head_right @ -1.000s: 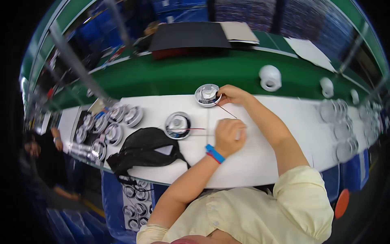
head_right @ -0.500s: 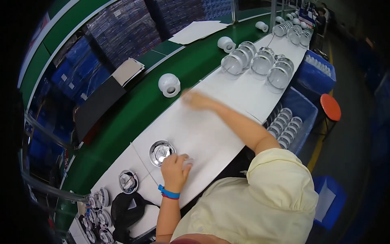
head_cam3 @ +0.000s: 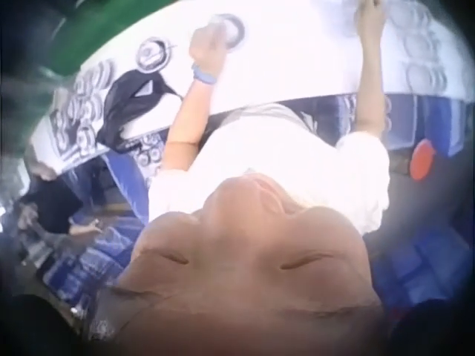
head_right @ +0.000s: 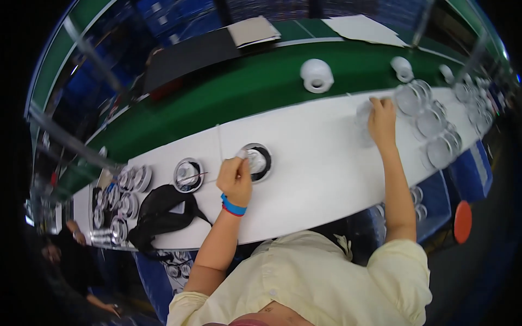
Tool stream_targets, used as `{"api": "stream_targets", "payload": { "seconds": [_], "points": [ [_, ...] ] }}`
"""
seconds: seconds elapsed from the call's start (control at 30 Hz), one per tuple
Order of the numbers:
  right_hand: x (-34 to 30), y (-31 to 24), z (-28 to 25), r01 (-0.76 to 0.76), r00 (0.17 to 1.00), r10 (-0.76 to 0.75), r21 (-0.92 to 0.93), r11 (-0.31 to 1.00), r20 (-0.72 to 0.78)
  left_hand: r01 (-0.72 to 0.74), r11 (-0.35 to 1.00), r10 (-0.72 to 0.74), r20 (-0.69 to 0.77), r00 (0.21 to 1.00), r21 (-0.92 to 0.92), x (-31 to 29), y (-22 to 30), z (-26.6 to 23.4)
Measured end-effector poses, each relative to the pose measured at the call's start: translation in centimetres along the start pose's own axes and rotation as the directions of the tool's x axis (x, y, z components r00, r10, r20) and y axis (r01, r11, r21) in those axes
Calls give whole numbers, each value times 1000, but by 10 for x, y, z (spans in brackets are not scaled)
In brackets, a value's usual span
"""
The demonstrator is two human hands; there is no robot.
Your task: Manually assemble circular electronic components by placing a metal internal ring into a white plastic housing and snapping them together.
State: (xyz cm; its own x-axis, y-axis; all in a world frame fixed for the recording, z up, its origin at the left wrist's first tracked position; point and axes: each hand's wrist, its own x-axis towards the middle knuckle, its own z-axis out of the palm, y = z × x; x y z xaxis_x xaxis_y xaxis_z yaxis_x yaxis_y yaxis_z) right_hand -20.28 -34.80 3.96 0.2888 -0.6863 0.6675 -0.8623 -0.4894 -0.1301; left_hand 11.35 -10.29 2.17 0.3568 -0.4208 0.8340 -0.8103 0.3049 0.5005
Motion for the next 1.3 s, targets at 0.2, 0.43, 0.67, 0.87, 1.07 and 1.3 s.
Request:
{"api": "stream_targets", "payload": {
  "seconds": [0.2, 0.43, 0.67, 0.87, 1.07, 1.3],
  "points": [
    [-41, -46, -35, -317, 876, -59, 665, 676, 478, -173, 983, 173, -8, 985, -63, 6, -8, -1],
    [-4, -39, 20, -261, 818, -200, 657, 708, 540, -99, 987, 95, 38, 995, 123, -1, -10, 4],
    [-28, -116, 46, -698, 716, -140, 693, -183, 684, -139, 976, 123, 100, 987, 168, 0, -16, 5],
    [-54, -177, -1, -708, 678, -454, 678, -195, 578, -215, 971, 207, 79, 975, 100, 2, -15, 7],
    [-69, -202, -8, -828, 556, -493, 498, -257, 669, -82, 996, 76, 181, 981, 29, -11, 0, 17],
    [-88, -217, -11, -722, 678, -381, 667, -184, 629, -49, 998, 41, 170, 985, 43, -5, 2, 10]
  ]
}}
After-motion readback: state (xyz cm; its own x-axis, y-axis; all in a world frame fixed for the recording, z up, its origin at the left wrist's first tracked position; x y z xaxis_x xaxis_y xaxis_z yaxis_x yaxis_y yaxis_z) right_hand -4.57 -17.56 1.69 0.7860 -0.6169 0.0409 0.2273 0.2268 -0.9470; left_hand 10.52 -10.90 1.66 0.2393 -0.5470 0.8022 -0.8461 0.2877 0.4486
